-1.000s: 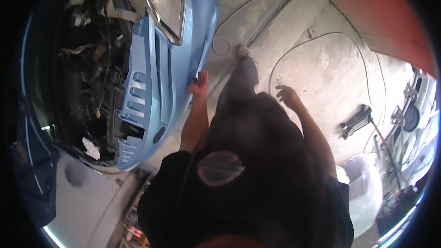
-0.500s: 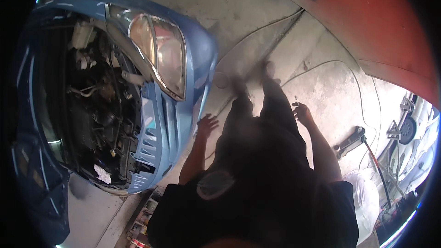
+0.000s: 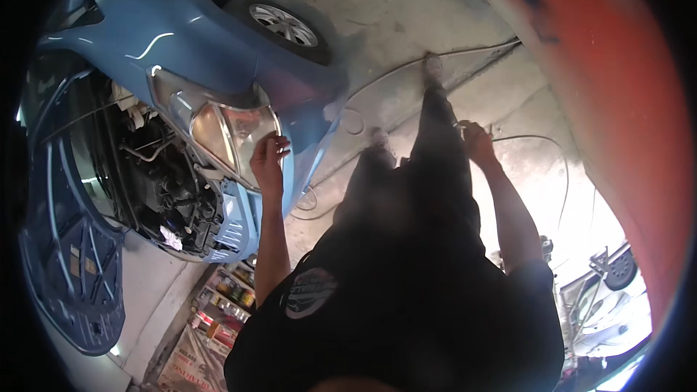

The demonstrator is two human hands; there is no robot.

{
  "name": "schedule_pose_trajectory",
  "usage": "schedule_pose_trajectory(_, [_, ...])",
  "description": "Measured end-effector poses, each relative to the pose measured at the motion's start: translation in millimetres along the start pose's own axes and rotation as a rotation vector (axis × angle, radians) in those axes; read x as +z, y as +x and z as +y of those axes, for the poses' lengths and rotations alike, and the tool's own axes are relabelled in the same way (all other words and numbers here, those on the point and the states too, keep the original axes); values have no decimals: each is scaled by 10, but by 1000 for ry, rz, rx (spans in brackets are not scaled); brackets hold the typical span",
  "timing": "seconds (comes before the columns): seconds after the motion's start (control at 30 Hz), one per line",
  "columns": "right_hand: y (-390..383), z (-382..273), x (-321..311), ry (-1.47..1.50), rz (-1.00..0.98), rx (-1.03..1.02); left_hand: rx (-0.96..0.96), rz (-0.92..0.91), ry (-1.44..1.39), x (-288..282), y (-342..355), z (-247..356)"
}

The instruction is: The person uses a wrench to loosen and tighten bolts on a blue car's front bumper and within the front wheel well.

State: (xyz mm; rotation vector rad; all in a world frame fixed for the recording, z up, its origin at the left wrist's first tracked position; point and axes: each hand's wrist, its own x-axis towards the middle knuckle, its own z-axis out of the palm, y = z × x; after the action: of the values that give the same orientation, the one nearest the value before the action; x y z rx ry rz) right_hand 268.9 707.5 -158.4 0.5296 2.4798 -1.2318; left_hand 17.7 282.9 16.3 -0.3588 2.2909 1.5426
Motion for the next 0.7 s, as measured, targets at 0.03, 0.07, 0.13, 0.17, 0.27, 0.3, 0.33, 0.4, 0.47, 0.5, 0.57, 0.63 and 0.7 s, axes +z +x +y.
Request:
schedule_pose_trajectory(0.03, [157,-247,-265,50,-106,-82,-78,-99,67,99,21,-156])
schedule_pose_trajectory(0.07, [197,-116,-158,-27,-41,-166,-155,-204,135,172,17,-308])
schedule_pose_trajectory(0.13, [406,-377,-272,-141,-149,-219,-225,-381,327,384,-73,-563])
schedule_pose_trajectory(0.17, [476,-491,-334,-202,-208,-250,-226,-456,451,555,-267,-663])
schedule_pose_trajectory(0.27, [761,-443,-393,-212,-297,-134,-66,-616,597,926,-804,-1037])
schedule_pose_trajectory(0.3, [894,-508,-469,-234,-344,-92,45,-662,693,997,-876,-1080])
schedule_pose_trajectory(0.33, [964,-575,-572,-261,-392,-54,5,-609,695,1080,-942,-1144])
schedule_pose_trajectory(0.4, [1114,-692,-691,-290,-477,-42,-84,-477,682,1204,-1045,-1003])
schedule_pose_trajectory(0.47, [1237,-820,-748,-300,-551,-109,-76,-363,556,1195,-1184,-920])
schedule_pose_trajectory(0.5, [1266,-899,-744,-309,-577,-152,-67,-308,494,1165,-1245,-890])
schedule_pose_trajectory(0.57, [1344,-1132,-723,-323,-631,-268,-153,-278,486,1086,-1384,-871])
schedule_pose_trajectory(0.63, [1353,-1356,-666,-314,-671,-376,-235,-285,278,912,-1542,-698])
schedule_pose_trajectory(0.7, [1418,-1771,-572,-423,-758,-288,-236,-286,-122,528,-1573,-226])
